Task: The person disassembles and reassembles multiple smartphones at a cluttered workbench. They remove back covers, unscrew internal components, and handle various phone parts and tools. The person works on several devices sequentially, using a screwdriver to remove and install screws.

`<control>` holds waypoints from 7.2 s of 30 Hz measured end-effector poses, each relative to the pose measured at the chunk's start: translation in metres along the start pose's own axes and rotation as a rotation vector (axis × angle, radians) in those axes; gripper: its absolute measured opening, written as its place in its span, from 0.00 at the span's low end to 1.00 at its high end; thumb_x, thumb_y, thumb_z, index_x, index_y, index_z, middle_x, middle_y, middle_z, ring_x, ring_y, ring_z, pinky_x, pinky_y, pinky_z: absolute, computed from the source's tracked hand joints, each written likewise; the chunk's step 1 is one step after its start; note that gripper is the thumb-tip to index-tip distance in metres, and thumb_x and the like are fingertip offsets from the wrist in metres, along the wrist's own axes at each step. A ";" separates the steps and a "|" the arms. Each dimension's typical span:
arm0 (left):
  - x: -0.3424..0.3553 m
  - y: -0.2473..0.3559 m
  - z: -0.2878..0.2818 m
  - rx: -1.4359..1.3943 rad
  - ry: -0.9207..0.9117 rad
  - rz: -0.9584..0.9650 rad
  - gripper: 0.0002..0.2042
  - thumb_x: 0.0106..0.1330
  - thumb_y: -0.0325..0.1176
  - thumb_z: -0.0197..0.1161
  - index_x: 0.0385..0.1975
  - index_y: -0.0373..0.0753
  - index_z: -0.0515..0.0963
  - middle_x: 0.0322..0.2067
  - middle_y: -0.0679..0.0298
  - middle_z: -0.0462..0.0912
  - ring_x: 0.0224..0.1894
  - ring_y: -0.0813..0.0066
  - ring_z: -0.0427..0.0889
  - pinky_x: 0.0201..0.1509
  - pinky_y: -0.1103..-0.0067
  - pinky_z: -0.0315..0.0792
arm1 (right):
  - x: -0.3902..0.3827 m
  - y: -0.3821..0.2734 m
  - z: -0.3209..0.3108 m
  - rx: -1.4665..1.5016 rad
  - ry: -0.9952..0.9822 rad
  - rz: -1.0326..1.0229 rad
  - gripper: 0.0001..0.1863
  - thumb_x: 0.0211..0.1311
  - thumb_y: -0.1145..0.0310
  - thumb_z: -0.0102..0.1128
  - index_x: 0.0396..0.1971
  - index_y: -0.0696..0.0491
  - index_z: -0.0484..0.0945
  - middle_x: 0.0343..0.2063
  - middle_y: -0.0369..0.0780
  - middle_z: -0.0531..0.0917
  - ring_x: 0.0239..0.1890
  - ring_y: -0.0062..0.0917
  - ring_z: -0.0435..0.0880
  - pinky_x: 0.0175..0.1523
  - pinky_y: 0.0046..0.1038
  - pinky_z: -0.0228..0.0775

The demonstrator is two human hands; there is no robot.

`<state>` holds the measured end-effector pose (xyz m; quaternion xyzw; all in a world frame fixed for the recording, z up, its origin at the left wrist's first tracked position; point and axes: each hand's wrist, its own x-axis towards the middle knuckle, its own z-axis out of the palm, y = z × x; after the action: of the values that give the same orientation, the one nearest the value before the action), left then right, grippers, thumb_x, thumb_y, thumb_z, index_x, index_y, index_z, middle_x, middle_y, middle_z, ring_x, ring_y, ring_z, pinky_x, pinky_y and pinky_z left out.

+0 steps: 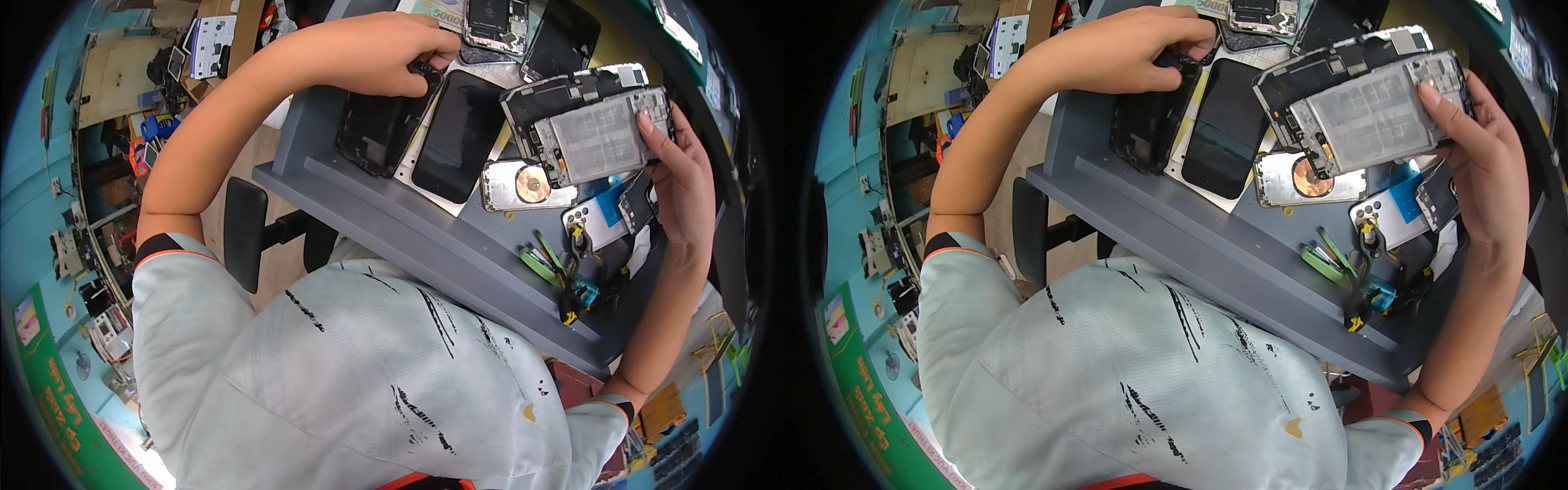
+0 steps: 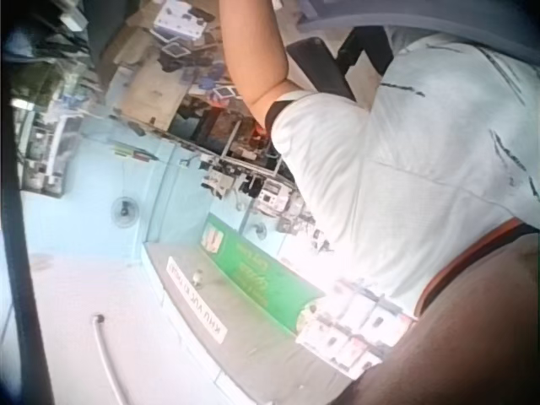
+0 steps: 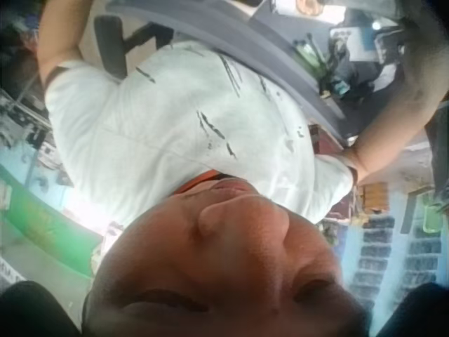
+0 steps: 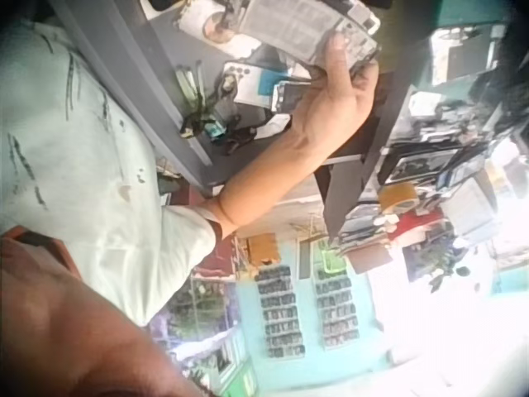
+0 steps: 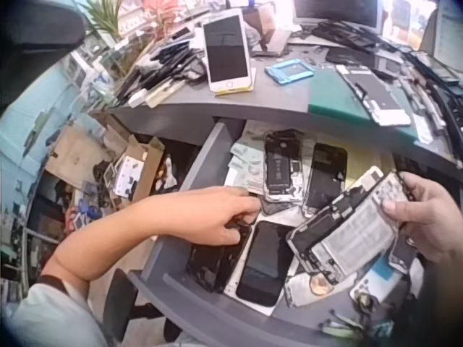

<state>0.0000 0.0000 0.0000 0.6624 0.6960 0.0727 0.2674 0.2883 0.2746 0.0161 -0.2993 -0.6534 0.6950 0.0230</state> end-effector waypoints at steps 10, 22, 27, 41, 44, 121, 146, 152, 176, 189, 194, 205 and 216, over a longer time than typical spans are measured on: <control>-0.013 0.024 -0.036 -0.213 -0.216 -0.065 0.14 0.51 0.12 0.53 0.37 0.34 0.69 0.36 0.56 0.77 0.42 0.54 0.76 0.51 0.65 0.72 | 0.006 0.008 -0.013 -0.051 -0.001 -0.018 0.26 0.77 0.61 0.65 0.66 0.60 0.77 0.49 0.38 0.90 0.45 0.18 0.91 0.53 0.26 0.83; -0.005 0.022 -0.037 -0.191 -0.188 0.040 0.17 0.50 0.12 0.53 0.40 0.33 0.74 0.39 0.53 0.78 0.46 0.47 0.78 0.56 0.63 0.73 | -0.004 0.007 0.022 -0.024 -0.054 -0.008 0.35 0.68 0.60 0.75 0.69 0.63 0.76 0.52 0.42 0.89 0.48 0.24 0.90 0.49 0.27 0.84; 0.004 0.029 -0.021 -0.163 -0.160 -0.030 0.17 0.52 0.16 0.55 0.44 0.32 0.75 0.42 0.50 0.77 0.49 0.45 0.79 0.61 0.66 0.73 | 0.015 0.013 0.062 -0.169 -0.321 0.134 0.41 0.65 0.55 0.78 0.70 0.64 0.75 0.52 0.52 0.88 0.35 0.28 0.93 0.38 0.28 0.85; -0.002 0.044 -0.012 0.018 -0.049 -0.118 0.28 0.59 0.20 0.60 0.64 0.37 0.75 0.61 0.50 0.74 0.64 0.45 0.77 0.62 0.63 0.76 | 0.001 0.031 0.126 -0.994 0.026 -0.538 0.20 0.66 0.59 0.74 0.46 0.60 0.82 0.48 0.47 0.84 0.41 0.40 0.91 0.38 0.43 0.85; -0.007 0.045 -0.007 0.018 -0.044 -0.143 0.30 0.61 0.20 0.62 0.67 0.37 0.73 0.63 0.49 0.73 0.66 0.43 0.76 0.68 0.61 0.74 | -0.022 0.017 0.089 -1.089 0.105 -0.478 0.18 0.67 0.57 0.74 0.44 0.57 0.83 0.47 0.44 0.85 0.37 0.41 0.92 0.37 0.44 0.84; 0.116 0.091 -0.003 -0.034 0.677 0.672 0.15 0.62 0.13 0.70 0.47 0.32 0.81 0.42 0.54 0.89 0.40 0.60 0.89 0.44 0.74 0.84 | -0.055 0.063 -0.002 -1.734 0.183 -0.625 0.10 0.61 0.68 0.63 0.40 0.57 0.83 0.39 0.40 0.81 0.46 0.31 0.84 0.40 0.29 0.79; -0.077 0.049 0.026 0.625 0.659 0.647 0.19 0.63 0.29 0.70 0.55 0.44 0.86 0.51 0.63 0.91 0.36 0.70 0.77 0.44 0.72 0.83 | -0.007 0.056 -0.008 -1.902 -0.126 -0.917 0.06 0.60 0.67 0.62 0.30 0.53 0.78 0.30 0.38 0.76 0.35 0.30 0.80 0.39 0.32 0.72; -0.076 0.047 0.027 0.620 0.510 0.665 0.16 0.66 0.33 0.70 0.53 0.42 0.90 0.46 0.65 0.87 0.35 0.78 0.76 0.32 0.82 0.68 | -0.004 0.049 -0.014 -1.824 -0.033 -0.973 0.08 0.54 0.67 0.66 0.28 0.51 0.75 0.29 0.38 0.75 0.33 0.30 0.79 0.38 0.32 0.70; -0.045 0.014 -0.029 -1.233 0.675 -0.309 0.14 0.79 0.36 0.68 0.54 0.32 0.87 0.46 0.63 0.92 0.47 0.81 0.89 0.59 0.82 0.81 | -0.025 0.032 -0.037 -1.619 0.215 -0.932 0.20 0.52 0.80 0.68 0.47 0.56 0.80 0.45 0.45 0.85 0.48 0.42 0.87 0.53 0.40 0.81; -0.019 -0.001 -0.037 -1.027 0.382 -0.374 0.14 0.77 0.40 0.69 0.48 0.34 0.90 0.40 0.64 0.92 0.41 0.80 0.87 0.49 0.80 0.77 | -0.078 0.006 -0.031 -1.479 0.273 -0.758 0.20 0.45 0.86 0.62 0.42 0.55 0.79 0.45 0.41 0.86 0.48 0.44 0.86 0.51 0.41 0.79; -0.017 -0.001 -0.039 -1.086 0.330 -0.361 0.14 0.75 0.42 0.71 0.46 0.37 0.91 0.37 0.67 0.92 0.38 0.82 0.87 0.41 0.79 0.77 | -0.096 0.006 -0.033 -1.433 0.269 -0.744 0.18 0.49 0.88 0.62 0.42 0.57 0.81 0.47 0.44 0.86 0.41 0.42 0.88 0.43 0.37 0.81; -0.010 -0.004 -0.046 -1.309 0.240 -0.393 0.11 0.79 0.33 0.66 0.48 0.30 0.90 0.40 0.63 0.93 0.38 0.81 0.87 0.47 0.81 0.81 | -0.118 0.001 -0.029 -1.376 0.242 -0.784 0.23 0.50 0.91 0.62 0.46 0.57 0.87 0.46 0.46 0.85 0.43 0.38 0.89 0.42 0.32 0.82; -0.009 -0.005 -0.047 -1.259 0.269 -0.383 0.11 0.79 0.32 0.66 0.48 0.29 0.90 0.41 0.62 0.93 0.40 0.80 0.87 0.51 0.80 0.80 | -0.122 -0.006 -0.019 -1.098 0.244 -0.621 0.17 0.55 0.94 0.57 0.41 0.62 0.84 0.53 0.49 0.84 0.54 0.39 0.87 0.58 0.38 0.82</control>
<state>-0.0264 0.0021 0.0398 0.2301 0.6535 0.4977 0.5218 0.3951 0.2404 0.0690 -0.1414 -0.9630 0.1812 0.1409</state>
